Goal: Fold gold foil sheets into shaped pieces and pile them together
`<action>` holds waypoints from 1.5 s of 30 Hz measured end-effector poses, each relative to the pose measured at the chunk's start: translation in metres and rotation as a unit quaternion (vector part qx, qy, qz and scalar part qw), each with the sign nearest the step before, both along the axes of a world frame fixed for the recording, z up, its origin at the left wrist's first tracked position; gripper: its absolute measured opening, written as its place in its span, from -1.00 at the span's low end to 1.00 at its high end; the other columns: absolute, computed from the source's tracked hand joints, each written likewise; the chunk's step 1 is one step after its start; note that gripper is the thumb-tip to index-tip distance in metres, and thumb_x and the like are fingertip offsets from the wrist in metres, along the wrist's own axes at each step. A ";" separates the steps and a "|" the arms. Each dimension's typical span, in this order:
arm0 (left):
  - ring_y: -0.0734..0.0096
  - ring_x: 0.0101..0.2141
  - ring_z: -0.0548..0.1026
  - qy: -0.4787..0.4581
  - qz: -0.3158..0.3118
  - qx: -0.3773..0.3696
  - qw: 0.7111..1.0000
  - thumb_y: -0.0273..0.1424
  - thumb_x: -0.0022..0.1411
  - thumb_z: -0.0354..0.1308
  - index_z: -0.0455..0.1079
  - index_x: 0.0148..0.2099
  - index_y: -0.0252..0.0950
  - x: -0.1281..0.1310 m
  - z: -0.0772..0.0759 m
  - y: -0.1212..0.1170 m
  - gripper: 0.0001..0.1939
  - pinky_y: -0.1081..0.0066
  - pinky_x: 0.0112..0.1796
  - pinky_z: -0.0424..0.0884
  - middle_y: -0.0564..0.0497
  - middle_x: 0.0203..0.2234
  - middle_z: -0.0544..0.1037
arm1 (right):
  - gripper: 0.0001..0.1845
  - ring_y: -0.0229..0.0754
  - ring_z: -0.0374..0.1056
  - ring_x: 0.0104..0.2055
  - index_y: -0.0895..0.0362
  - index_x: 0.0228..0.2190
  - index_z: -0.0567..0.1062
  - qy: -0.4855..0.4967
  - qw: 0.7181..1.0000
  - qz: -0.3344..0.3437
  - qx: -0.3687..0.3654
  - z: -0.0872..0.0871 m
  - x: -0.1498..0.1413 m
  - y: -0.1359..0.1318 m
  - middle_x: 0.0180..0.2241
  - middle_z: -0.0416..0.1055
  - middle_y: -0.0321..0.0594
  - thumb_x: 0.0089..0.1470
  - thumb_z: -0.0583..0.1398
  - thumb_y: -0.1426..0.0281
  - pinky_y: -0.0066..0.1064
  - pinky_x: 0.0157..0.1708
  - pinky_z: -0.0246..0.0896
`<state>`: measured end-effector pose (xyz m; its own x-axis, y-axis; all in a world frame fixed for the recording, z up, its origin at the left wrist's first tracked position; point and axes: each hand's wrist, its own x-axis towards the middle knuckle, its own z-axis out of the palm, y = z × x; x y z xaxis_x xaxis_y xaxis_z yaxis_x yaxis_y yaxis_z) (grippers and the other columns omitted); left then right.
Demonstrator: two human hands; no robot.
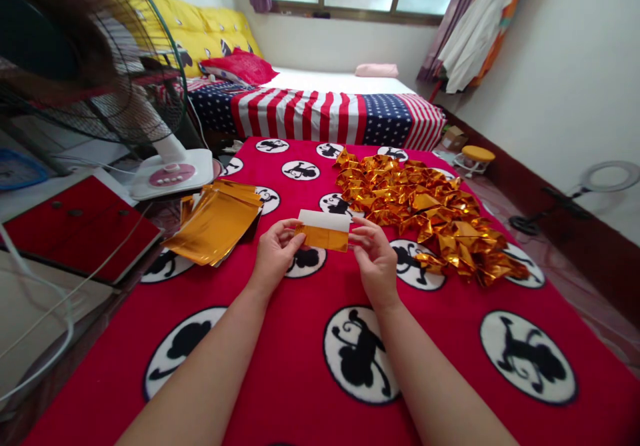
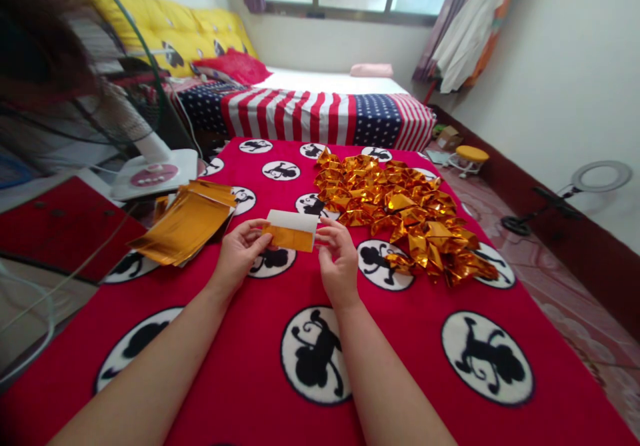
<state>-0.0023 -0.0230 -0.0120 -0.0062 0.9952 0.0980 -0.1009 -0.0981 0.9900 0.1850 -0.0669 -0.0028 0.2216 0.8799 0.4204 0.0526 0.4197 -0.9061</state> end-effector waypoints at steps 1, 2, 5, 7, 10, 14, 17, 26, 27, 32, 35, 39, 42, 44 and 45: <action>0.38 -0.49 0.58 -0.001 0.001 0.002 1.000 -0.23 0.00 0.35 0.39 -0.05 -0.35 0.000 0.000 0.000 -0.51 0.43 -0.39 0.51 -0.03 -0.39 0.61 | -0.77 -0.16 0.46 -0.12 0.07 -0.19 0.45 0.030 0.999 0.002 -0.010 0.000 0.001 0.001 0.10 0.36 -0.10 0.07 0.13 0.48 -0.28 -0.14 0.41; 0.38 -0.48 0.58 -0.001 0.003 0.004 1.000 -0.23 0.00 0.35 0.40 -0.06 -0.35 0.000 -0.001 0.000 -0.52 0.43 -0.38 0.52 -0.03 -0.39 0.61 | -0.75 -0.17 0.47 -0.15 0.07 -0.16 0.45 0.054 0.998 0.004 -0.021 0.000 0.001 0.001 0.08 0.38 -0.11 0.08 0.12 0.45 -0.27 -0.14 0.41; 0.36 -0.42 0.60 0.005 0.015 0.012 1.000 -0.24 0.00 0.36 0.43 -0.08 -0.36 0.000 -0.002 0.000 -0.54 0.42 -0.34 0.52 -0.06 -0.37 0.62 | -0.75 -0.15 0.48 -0.18 0.08 -0.13 0.46 0.074 0.996 0.006 -0.054 0.000 0.003 0.002 -0.03 0.47 -0.14 0.16 0.12 0.32 -0.26 -0.13 0.42; 0.33 -0.37 0.60 0.008 0.017 0.015 1.000 -0.22 -0.01 0.36 0.45 -0.11 -0.37 0.001 -0.002 0.000 -0.55 0.41 -0.30 0.53 -0.08 -0.33 0.63 | -0.74 -0.15 0.49 -0.19 0.08 -0.16 0.47 0.061 0.995 0.011 -0.077 0.001 0.003 0.002 -0.08 0.50 -0.16 0.18 0.12 0.22 -0.27 -0.14 0.42; 0.31 -0.33 0.60 0.006 0.004 0.014 1.000 -0.21 -0.02 0.37 0.48 -0.17 -0.36 0.001 -0.002 -0.001 -0.59 0.39 -0.26 0.52 -0.10 -0.32 0.64 | -0.70 -0.14 0.49 -0.20 0.07 -0.21 0.49 0.055 0.994 0.016 -0.096 0.001 0.003 0.003 -0.11 0.52 -0.17 0.19 0.13 0.14 -0.29 -0.18 0.44; 0.31 -0.35 0.60 0.009 -0.001 0.015 1.000 -0.22 -0.02 0.37 0.49 -0.21 -0.36 0.002 0.000 -0.001 -0.62 0.37 -0.25 0.52 -0.09 -0.34 0.64 | -0.66 -0.15 0.50 -0.18 0.09 -0.27 0.54 0.082 0.992 0.004 -0.097 -0.004 0.004 0.007 0.01 0.45 -0.14 0.17 0.14 0.10 -0.31 -0.19 0.44; 0.30 -0.35 0.60 0.013 -0.004 0.018 1.000 -0.20 -0.03 0.37 0.49 -0.22 -0.36 0.002 0.001 -0.001 -0.61 0.34 -0.25 0.52 -0.08 -0.35 0.64 | -0.62 -0.20 0.50 -0.27 0.09 -0.29 0.55 0.096 0.989 0.002 -0.116 -0.008 0.006 0.008 -0.04 0.48 -0.16 0.16 0.14 0.05 -0.34 -0.25 0.45; 0.29 -0.38 0.59 0.000 -0.022 0.014 1.000 -0.20 -0.04 0.37 0.51 -0.27 -0.34 0.004 0.006 -0.004 -0.65 0.35 -0.27 0.52 -0.05 -0.43 0.63 | -0.57 -0.17 0.45 -0.42 0.11 -0.33 0.60 0.095 0.985 0.012 -0.145 -0.012 0.006 0.010 -0.44 0.53 -0.24 0.09 0.20 0.00 -0.39 -0.43 0.37; 0.29 -0.39 0.59 0.004 -0.025 0.012 1.000 -0.20 -0.04 0.37 0.52 -0.28 -0.34 0.004 0.006 -0.005 -0.66 0.35 -0.29 0.52 -0.05 -0.44 0.63 | -0.56 -0.16 0.45 -0.41 0.11 -0.33 0.60 0.094 0.985 0.013 -0.147 -0.012 0.006 0.010 -0.43 0.54 -0.23 0.09 0.19 -0.01 -0.38 -0.43 0.37; 0.33 -0.48 0.55 0.028 -0.016 0.010 0.999 -0.10 0.00 0.34 0.53 -0.31 -0.33 0.002 0.008 -0.006 -0.63 0.41 -0.41 0.47 -0.01 -0.50 0.61 | -0.53 -0.12 0.47 -0.34 0.11 -0.30 0.60 0.080 0.986 0.026 -0.144 -0.012 0.007 0.008 -0.34 0.56 -0.20 0.10 0.17 -0.03 -0.36 -0.40 0.38; 0.40 -0.55 0.51 -0.004 -0.031 -0.007 0.999 0.02 0.11 0.20 0.53 -0.36 -0.34 0.000 0.007 -0.007 -0.54 0.46 -0.51 0.40 -0.01 -0.56 0.57 | -0.55 -0.11 0.47 -0.21 0.08 -0.30 0.62 0.045 0.990 0.024 -0.128 -0.010 0.008 0.006 -0.21 0.55 -0.19 0.15 0.13 0.01 -0.37 -0.33 0.39; 0.49 -0.63 0.41 -0.028 -0.044 -0.038 0.998 0.08 0.18 0.09 0.53 -0.39 -0.33 -0.002 0.005 -0.009 -0.46 0.52 -0.63 0.25 0.01 -0.64 0.49 | -0.58 -0.09 0.45 -0.10 0.07 -0.28 0.62 0.024 0.993 0.025 -0.111 -0.010 0.009 0.006 -0.14 0.53 -0.19 0.20 0.11 0.05 -0.34 -0.23 0.38; 0.47 -0.56 0.44 0.034 -0.019 -0.015 0.999 0.01 0.10 0.21 0.55 -0.36 -0.32 0.000 0.007 -0.009 -0.55 0.52 -0.60 0.26 0.01 -0.56 0.54 | -0.59 -0.04 0.43 -0.03 0.08 -0.25 0.62 0.033 0.994 0.034 -0.103 -0.011 0.010 0.006 -0.12 0.52 -0.17 0.21 0.11 0.08 -0.30 -0.19 0.38; 0.43 -0.47 0.48 0.059 -0.014 0.008 0.998 -0.07 0.05 0.29 0.56 -0.33 -0.31 0.001 0.009 -0.009 -0.63 0.52 -0.51 0.34 0.00 -0.48 0.58 | -0.60 -0.02 0.41 0.00 0.08 -0.24 0.61 0.036 0.994 0.027 -0.101 -0.011 0.010 0.006 -0.12 0.52 -0.17 0.21 0.11 0.08 -0.29 -0.18 0.38; 0.42 -0.43 0.50 0.061 -0.017 0.015 0.998 -0.11 0.03 0.31 0.56 -0.31 -0.31 0.001 0.010 -0.009 -0.65 0.51 -0.46 0.37 -0.01 -0.45 0.59 | -0.60 -0.02 0.41 0.00 0.07 -0.24 0.61 0.035 0.994 0.021 -0.101 -0.011 0.011 0.006 -0.12 0.52 -0.17 0.20 0.11 0.08 -0.28 -0.18 0.39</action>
